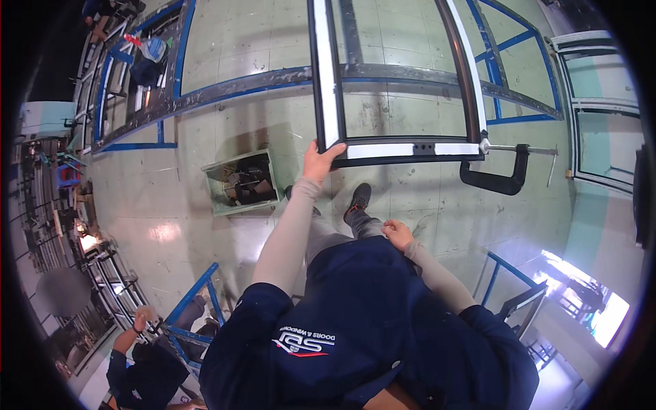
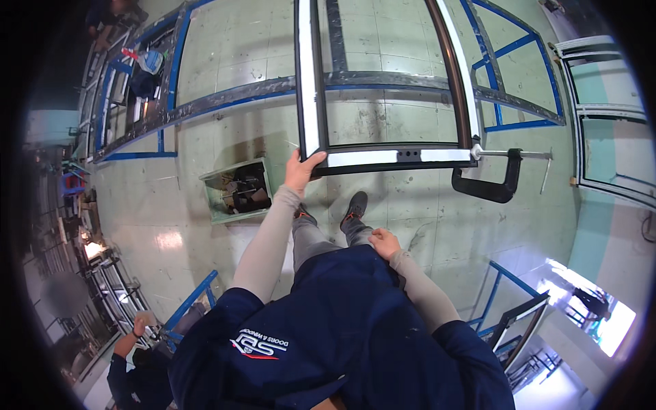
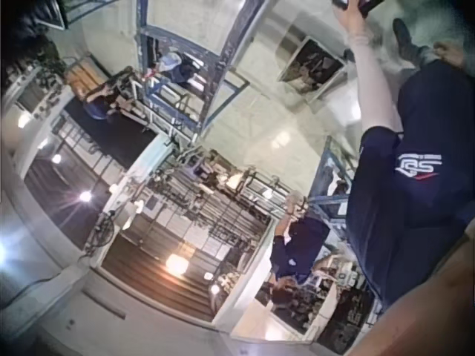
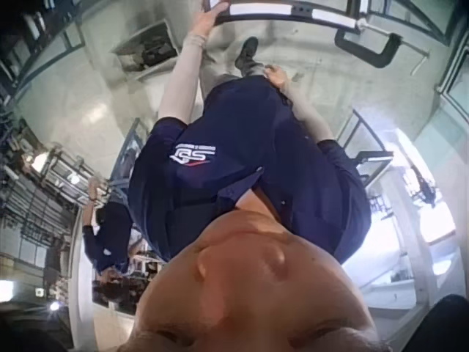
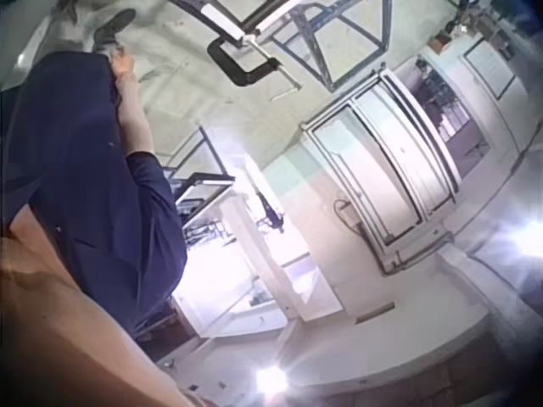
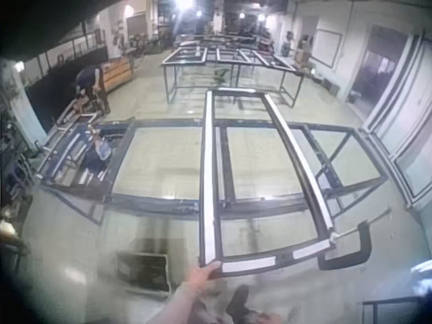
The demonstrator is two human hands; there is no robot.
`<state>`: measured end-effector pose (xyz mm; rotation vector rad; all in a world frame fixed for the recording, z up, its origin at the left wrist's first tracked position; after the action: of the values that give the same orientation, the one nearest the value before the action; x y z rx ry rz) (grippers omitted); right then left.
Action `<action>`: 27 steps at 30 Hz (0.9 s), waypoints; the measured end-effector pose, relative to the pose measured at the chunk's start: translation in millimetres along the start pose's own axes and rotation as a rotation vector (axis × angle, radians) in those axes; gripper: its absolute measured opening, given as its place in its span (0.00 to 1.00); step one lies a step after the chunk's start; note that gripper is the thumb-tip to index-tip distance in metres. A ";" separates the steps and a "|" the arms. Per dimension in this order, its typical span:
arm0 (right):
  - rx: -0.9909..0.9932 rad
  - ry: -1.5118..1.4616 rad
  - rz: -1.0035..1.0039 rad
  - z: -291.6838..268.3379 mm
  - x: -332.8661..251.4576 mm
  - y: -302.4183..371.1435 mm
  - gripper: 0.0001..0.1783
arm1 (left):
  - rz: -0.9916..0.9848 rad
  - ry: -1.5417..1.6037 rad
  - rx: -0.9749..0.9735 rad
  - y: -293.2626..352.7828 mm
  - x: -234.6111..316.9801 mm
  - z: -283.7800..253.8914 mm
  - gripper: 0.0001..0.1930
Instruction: Assemble and secure metal window or door frames using clamps and manual handling.
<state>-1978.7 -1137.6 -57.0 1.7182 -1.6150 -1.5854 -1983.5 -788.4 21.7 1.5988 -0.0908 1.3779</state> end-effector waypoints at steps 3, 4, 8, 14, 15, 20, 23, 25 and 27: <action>0.012 -0.167 0.006 -27.9 6.9 3.6 0.21 | -0.019 -0.065 -0.026 5.4 -11.3 -18.4 0.33; 0.004 -0.176 0.001 -38.7 7.2 7.7 0.21 | -0.008 -0.043 -0.036 7.5 -16.2 -22.8 0.29; 0.166 -0.007 -0.102 -85.5 10.4 6.1 0.21 | -0.038 0.035 -0.044 17.2 -30.6 -26.0 0.20; 0.203 -0.154 -0.171 -96.6 -17.0 -17.6 0.23 | -0.083 -0.212 0.049 3.9 -7.6 -8.3 0.37; 0.192 -0.177 -0.146 -95.0 -26.2 -19.8 0.22 | -0.071 -0.255 0.030 -1.4 -3.2 -11.0 0.42; 0.173 -0.083 -0.182 -93.2 -58.5 -11.9 0.22 | 0.045 -0.259 0.010 -20.4 -7.1 -31.8 0.48; 0.196 -0.030 -0.207 -115.4 -45.4 -5.4 0.21 | -0.079 -0.176 -0.087 -1.9 -14.3 -18.0 0.39; 0.298 -0.034 -0.215 -157.0 -23.7 0.4 0.20 | -0.073 -0.091 -0.076 3.7 -30.8 -19.9 0.27; 0.454 -0.071 -0.185 -194.6 -0.8 11.4 0.18 | 0.009 0.004 -0.175 17.0 -35.7 -1.5 0.11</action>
<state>-1823.2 -1226.5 20.0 2.1079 -2.0225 -1.4483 -2007.5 -814.2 3.8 1.4513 -0.2105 1.3423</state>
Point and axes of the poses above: each hand's wrist, its own y-axis away from the middle knuckle, its own z-axis out of the palm, x = y × z, the point moved 5 cm from there along -y, towards the middle knuckle, and after that the axes turned 6 degrees about -y, right-handed, at the moved point
